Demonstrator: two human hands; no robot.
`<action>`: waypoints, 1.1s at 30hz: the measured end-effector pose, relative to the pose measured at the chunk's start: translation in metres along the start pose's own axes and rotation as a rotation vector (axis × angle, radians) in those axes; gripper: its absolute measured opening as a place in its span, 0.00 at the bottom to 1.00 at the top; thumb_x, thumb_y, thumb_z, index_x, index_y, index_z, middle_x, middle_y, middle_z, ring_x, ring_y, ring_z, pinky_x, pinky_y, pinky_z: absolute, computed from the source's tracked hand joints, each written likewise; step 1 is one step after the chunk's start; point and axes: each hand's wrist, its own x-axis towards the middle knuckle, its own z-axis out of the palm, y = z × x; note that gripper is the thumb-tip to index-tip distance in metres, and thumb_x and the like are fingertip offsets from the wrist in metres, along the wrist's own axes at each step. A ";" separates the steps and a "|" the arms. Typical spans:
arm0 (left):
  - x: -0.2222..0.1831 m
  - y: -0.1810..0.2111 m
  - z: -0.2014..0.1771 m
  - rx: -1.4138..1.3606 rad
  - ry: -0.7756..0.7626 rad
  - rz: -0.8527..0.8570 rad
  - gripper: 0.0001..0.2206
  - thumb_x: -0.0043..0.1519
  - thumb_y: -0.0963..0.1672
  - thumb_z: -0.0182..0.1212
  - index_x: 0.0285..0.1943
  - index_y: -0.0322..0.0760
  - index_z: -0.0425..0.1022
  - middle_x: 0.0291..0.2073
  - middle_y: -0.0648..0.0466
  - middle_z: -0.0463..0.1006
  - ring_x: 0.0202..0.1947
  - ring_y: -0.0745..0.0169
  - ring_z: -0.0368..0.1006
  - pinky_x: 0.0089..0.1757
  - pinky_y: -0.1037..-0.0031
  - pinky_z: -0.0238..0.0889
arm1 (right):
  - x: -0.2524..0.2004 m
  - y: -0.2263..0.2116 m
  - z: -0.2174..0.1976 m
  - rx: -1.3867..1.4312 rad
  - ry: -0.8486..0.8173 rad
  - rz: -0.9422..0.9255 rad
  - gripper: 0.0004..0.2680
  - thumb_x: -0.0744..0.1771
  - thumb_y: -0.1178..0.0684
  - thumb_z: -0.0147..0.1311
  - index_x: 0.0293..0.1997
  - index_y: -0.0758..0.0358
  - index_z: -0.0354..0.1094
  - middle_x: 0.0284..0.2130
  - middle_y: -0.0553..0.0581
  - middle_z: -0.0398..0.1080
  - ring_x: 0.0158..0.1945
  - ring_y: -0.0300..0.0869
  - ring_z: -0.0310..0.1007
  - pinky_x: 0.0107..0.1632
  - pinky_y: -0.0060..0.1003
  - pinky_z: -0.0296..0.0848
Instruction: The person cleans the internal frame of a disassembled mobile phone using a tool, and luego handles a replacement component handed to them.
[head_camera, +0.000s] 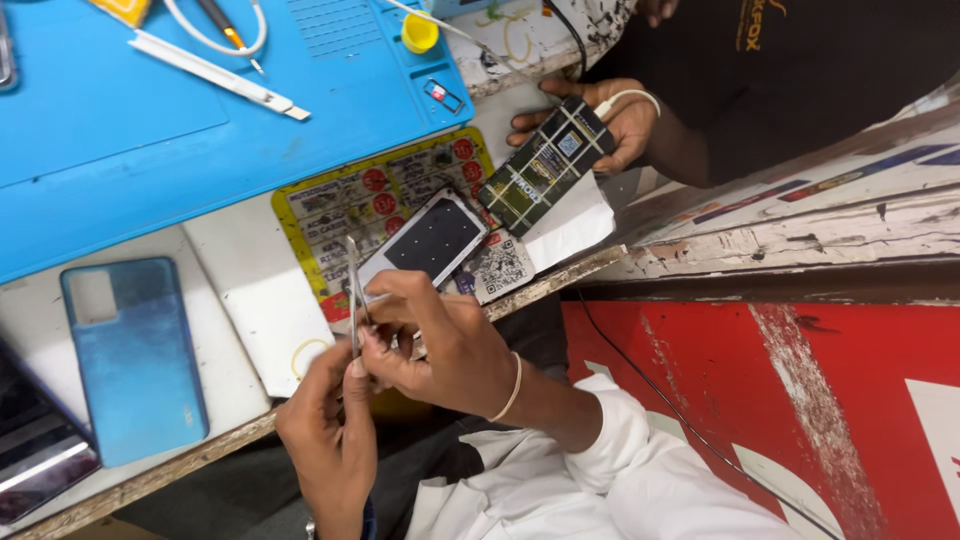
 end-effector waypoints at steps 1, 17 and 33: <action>-0.001 -0.001 0.003 0.003 0.002 0.004 0.11 0.70 0.42 0.53 0.52 0.25 0.76 0.31 0.52 0.80 0.32 0.69 0.76 0.35 0.81 0.69 | -0.005 0.003 -0.002 0.075 -0.006 0.068 0.15 0.69 0.56 0.60 0.58 0.70 0.57 0.38 0.59 0.78 0.39 0.43 0.84 0.39 0.29 0.82; 0.022 -0.002 0.004 0.385 -0.171 0.299 0.10 0.62 0.43 0.66 0.46 0.30 0.76 0.38 0.49 0.77 0.38 0.54 0.76 0.39 0.68 0.68 | -0.046 0.068 -0.058 0.681 -0.313 0.126 0.07 0.68 0.58 0.63 0.51 0.60 0.75 0.49 0.58 0.76 0.51 0.43 0.80 0.52 0.35 0.82; 0.052 -0.009 0.013 0.752 0.014 0.515 0.25 0.52 0.46 0.78 0.55 0.28 0.77 0.59 0.45 0.76 0.62 0.45 0.66 0.59 0.54 0.62 | -0.077 0.095 -0.050 0.750 0.029 0.436 0.08 0.68 0.65 0.60 0.51 0.74 0.71 0.51 0.68 0.75 0.52 0.48 0.81 0.57 0.40 0.83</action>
